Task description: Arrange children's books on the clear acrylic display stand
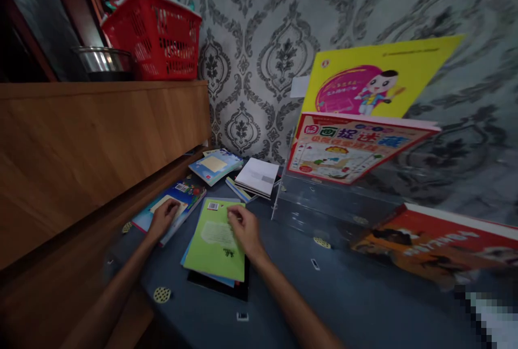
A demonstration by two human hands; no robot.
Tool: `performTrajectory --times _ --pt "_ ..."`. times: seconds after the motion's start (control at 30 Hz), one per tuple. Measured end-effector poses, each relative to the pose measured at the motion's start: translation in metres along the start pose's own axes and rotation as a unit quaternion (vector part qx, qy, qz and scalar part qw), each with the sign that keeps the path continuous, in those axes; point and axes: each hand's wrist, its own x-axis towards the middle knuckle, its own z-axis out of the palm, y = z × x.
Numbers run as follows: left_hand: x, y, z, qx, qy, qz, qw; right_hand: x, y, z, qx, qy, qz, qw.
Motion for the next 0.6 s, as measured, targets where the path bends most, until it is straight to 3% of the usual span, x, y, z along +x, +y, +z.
performTrajectory --times 0.13,0.23,0.3,0.47,0.6 --pt "-0.001 0.001 0.004 -0.001 -0.007 0.012 1.000 0.035 -0.013 0.044 -0.129 -0.095 -0.080 0.984" --pt "-0.003 0.001 0.008 0.001 -0.019 0.024 1.000 0.061 -0.023 0.078 -0.291 -0.191 -0.128 0.929" --pt "-0.004 0.001 0.009 0.009 -0.027 0.036 0.999 0.075 -0.026 0.096 -0.342 -0.224 -0.127 0.904" --pt "-0.003 0.006 0.009 0.085 -0.053 0.056 0.993 0.091 -0.026 0.109 -0.378 -0.203 -0.091 0.899" --pt "0.013 0.029 0.010 0.212 -0.081 0.002 0.974 0.095 -0.022 0.096 -0.408 -0.155 -0.031 0.899"
